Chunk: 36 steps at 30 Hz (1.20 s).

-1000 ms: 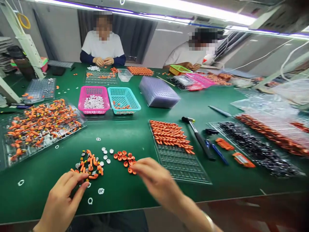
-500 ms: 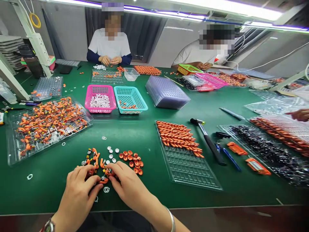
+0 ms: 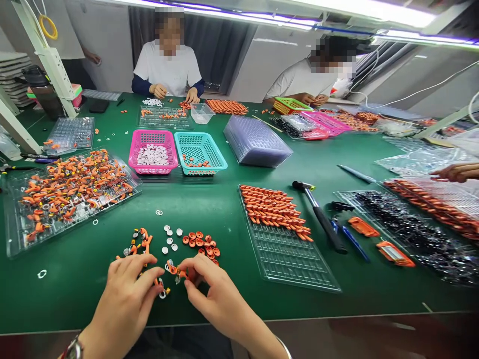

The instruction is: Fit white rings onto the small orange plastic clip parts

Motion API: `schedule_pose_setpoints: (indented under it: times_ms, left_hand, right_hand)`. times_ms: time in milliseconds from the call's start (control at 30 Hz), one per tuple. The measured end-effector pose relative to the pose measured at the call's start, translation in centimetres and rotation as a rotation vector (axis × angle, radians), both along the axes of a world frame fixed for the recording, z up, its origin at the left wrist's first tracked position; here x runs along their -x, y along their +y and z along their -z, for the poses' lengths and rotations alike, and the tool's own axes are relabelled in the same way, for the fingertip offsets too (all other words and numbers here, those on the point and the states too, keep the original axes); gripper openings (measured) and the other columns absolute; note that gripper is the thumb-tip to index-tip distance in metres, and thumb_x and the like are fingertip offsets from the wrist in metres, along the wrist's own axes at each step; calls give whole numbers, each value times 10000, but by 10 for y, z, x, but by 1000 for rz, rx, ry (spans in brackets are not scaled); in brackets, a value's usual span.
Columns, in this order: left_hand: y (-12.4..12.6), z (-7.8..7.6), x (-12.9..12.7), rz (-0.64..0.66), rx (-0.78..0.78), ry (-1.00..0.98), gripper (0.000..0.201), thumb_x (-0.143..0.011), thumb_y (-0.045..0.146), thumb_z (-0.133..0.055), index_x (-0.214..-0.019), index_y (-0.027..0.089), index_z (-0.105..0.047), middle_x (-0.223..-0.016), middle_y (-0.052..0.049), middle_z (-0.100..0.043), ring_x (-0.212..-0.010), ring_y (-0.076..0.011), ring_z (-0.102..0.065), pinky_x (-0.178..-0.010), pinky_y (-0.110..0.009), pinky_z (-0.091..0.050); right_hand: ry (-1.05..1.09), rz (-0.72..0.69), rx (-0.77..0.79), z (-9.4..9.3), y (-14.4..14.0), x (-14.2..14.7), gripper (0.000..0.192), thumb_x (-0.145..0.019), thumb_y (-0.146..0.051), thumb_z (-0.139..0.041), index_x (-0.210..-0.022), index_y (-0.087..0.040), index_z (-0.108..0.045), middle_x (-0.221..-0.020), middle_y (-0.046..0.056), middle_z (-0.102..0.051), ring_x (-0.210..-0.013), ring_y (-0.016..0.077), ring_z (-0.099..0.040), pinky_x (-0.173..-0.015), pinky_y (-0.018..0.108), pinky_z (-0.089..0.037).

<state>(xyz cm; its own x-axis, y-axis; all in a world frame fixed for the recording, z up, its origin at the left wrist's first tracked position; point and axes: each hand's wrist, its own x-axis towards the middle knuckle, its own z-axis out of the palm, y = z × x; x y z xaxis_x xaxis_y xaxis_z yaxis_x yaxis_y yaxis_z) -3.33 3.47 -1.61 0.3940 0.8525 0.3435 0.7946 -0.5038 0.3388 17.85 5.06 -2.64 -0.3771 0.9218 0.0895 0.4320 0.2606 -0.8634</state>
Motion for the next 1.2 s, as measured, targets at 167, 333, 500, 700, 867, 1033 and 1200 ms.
schedule_pose_setpoints:
  times_ms: [167,333,500,700,867,1033,1200]
  left_hand:
    - [9,4,-24,125,8,6,233,-913,97,-550,-1054,207,-699,-1110,-56,-763,-1046,-302,-675,-863,-468,-449]
    - [3,4,-24,110,53,-146,262,-918,101,-531,-1106,197,-688,-1171,-102,-734,-1058,-302,-685,-879,-485,-529]
    - [-12,-11,-27,49,455,-624,209,-863,184,-653,-1061,248,-666,-928,-11,-777,-807,-170,-746,-712,-226,-609]
    - [-18,-14,-36,-48,508,-821,116,-808,133,-651,-862,236,-646,-749,27,-729,-643,-135,-717,-605,-177,-594]
    - [-29,0,-31,-49,178,-653,169,-842,117,-636,-944,251,-626,-806,19,-731,-691,-144,-713,-669,-206,-580]
    - [-32,5,-30,17,-6,-538,232,-867,88,-605,-1035,248,-588,-830,3,-728,-716,-151,-715,-704,-220,-568]
    - [-29,2,-32,30,-25,-514,235,-859,71,-600,-1032,228,-577,-825,3,-722,-722,-138,-713,-723,-202,-562]
  right_hand:
    - [111,19,56,-1,-10,-5,226,-829,-51,-484,-955,-209,-584,-860,13,-594,-739,157,-594,-672,266,-506]
    - [239,82,122,-9,-22,-13,163,-848,-101,-516,-945,-220,-572,-846,6,-606,-754,163,-613,-702,275,-527]
    - [346,87,81,-13,-29,-5,154,-853,-99,-542,-923,-231,-581,-835,-2,-598,-746,153,-612,-690,252,-529]
    - [363,86,4,-4,-34,1,184,-801,-126,-699,-906,-226,-586,-793,-11,-596,-654,136,-588,-601,222,-512]
    - [219,106,-206,-4,-35,3,183,-852,-88,-619,-979,-218,-606,-754,6,-615,-611,143,-604,-546,216,-510]
    - [126,92,-377,-9,-33,7,245,-845,-37,-536,-995,-204,-635,-764,43,-631,-627,159,-624,-555,232,-527]
    - [133,120,-358,-10,-33,10,188,-829,-41,-515,-864,-196,-614,-680,12,-569,-551,135,-554,-488,215,-451]
